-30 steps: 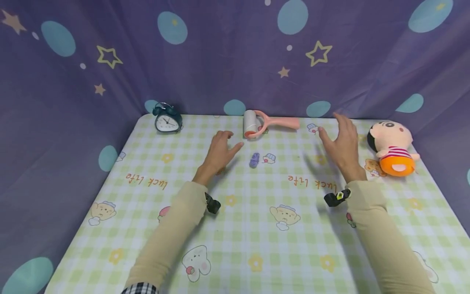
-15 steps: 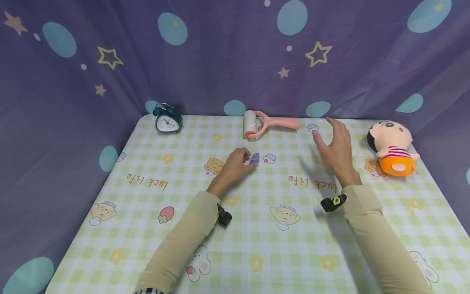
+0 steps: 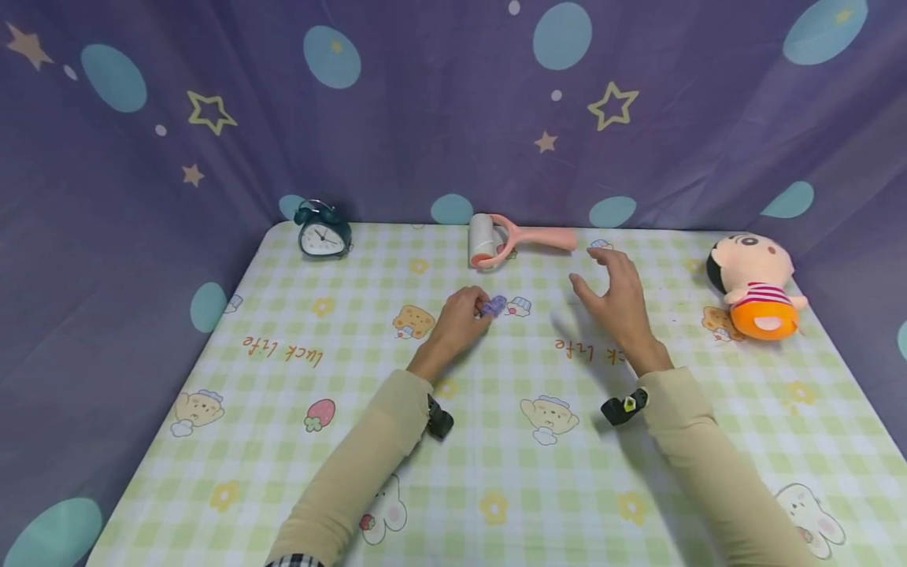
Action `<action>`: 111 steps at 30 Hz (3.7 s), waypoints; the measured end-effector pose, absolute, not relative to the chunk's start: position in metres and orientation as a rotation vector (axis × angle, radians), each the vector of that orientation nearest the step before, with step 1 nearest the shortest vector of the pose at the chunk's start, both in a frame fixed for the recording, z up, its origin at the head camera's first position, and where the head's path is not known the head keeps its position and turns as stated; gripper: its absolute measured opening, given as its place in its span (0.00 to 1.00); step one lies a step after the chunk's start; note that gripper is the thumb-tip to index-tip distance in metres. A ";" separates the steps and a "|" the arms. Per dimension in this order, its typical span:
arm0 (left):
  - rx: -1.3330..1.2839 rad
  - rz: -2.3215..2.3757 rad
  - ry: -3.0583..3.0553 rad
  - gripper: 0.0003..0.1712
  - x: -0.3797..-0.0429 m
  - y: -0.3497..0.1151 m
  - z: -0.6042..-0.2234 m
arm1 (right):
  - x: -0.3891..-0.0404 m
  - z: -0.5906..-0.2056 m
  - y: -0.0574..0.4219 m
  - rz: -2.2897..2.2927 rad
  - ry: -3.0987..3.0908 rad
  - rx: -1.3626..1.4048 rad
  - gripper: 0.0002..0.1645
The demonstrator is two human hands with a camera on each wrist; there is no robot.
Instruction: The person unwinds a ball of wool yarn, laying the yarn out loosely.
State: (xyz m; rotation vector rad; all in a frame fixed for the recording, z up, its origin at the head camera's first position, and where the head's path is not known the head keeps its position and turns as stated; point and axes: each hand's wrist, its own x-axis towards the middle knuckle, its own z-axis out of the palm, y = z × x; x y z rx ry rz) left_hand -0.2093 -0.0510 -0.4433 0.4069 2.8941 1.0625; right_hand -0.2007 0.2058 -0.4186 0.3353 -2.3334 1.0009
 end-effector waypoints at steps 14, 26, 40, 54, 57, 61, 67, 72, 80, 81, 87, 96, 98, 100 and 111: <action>0.458 1.253 2.897 0.09 -0.204 -0.052 -0.429 | -0.192 -0.427 0.170 1.051 -2.324 0.537 0.23; 0.611 1.444 2.865 0.09 -0.197 -0.045 -0.409 | -0.188 -0.427 0.145 1.107 -2.275 0.639 0.16; 0.686 1.440 2.871 0.08 -0.190 -0.041 -0.399 | -0.187 -0.425 0.129 1.108 -2.244 0.685 0.07; 0.516 1.516 2.766 0.06 -0.195 -0.047 -0.398 | -0.188 -0.424 0.128 1.166 -2.217 0.629 0.04; 0.357 1.604 2.638 0.07 -0.198 -0.052 -0.399 | -0.189 -0.423 0.130 1.188 -2.205 0.598 0.04; 0.228 1.712 2.476 0.09 -0.201 -0.058 -0.398 | -0.190 -0.423 0.135 1.208 -2.197 0.562 0.04; 0.224 1.779 2.330 0.11 -0.205 -0.065 -0.394 | -0.190 -0.421 0.141 1.231 -2.186 0.501 0.05; 0.309 1.697 2.318 0.11 -0.206 -0.071 -0.392 | -0.191 -0.420 0.145 1.254 -2.175 0.443 0.04; 0.345 1.604 2.368 0.10 -0.206 -0.076 -0.391 | -0.194 -0.418 0.151 1.269 -2.143 0.375 0.05; 0.344 1.597 2.372 0.10 -0.207 -0.077 -0.391 | -0.194 -0.418 0.152 1.267 -2.139 0.369 0.05; 0.323 1.571 2.414 0.11 -0.209 -0.083 -0.392 | -0.196 -0.417 0.158 1.258 -2.118 0.329 0.05; 0.245 1.675 2.382 0.10 -0.212 -0.089 -0.394 | -0.196 -0.417 0.162 1.276 -2.133 0.297 0.06; 0.213 1.723 2.358 0.10 -0.212 -0.090 -0.394 | -0.195 -0.417 0.164 1.274 -2.131 0.287 0.06; 0.193 1.764 2.334 0.10 -0.213 -0.093 -0.394 | -0.196 -0.418 0.167 1.260 -2.121 0.274 0.06; 0.276 1.607 2.365 0.09 -0.214 -0.103 -0.388 | -0.200 -0.416 0.188 1.265 -2.097 0.168 0.07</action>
